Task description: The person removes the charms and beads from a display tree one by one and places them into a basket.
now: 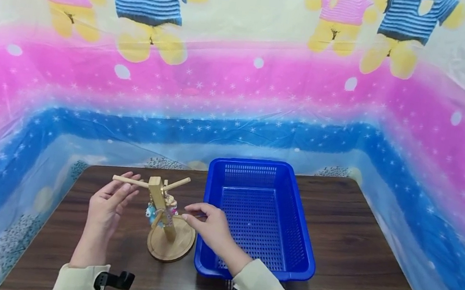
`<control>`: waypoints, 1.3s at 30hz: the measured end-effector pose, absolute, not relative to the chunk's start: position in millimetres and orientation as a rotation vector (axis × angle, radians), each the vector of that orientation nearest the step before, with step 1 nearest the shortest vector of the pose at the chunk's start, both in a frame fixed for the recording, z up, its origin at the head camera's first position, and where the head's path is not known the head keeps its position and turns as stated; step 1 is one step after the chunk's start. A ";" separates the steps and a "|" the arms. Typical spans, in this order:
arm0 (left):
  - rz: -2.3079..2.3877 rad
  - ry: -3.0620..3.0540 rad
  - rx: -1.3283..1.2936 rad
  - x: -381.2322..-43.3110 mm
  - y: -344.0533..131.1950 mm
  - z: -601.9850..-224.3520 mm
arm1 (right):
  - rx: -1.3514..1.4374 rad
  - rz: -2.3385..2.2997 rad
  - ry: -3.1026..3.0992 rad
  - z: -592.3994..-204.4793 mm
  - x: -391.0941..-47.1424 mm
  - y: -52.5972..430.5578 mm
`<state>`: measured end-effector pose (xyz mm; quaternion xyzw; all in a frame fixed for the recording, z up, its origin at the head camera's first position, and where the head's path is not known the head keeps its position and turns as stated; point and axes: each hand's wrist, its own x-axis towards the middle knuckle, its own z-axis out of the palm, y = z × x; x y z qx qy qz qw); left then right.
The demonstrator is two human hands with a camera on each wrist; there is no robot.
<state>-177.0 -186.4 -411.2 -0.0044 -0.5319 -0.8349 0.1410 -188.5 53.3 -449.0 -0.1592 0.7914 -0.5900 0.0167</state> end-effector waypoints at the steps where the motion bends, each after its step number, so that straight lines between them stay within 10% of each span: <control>1: -2.417 -1.525 -0.012 -177.1 -186.3 -410.6 | -0.490 -1.840 2.450 -449.3 -189.0 51.2; 39: -2.570 -1.221 -0.044 -181.2 -178.4 -409.9 | -0.449 -1.917 2.422 -469.4 -193.6 3.0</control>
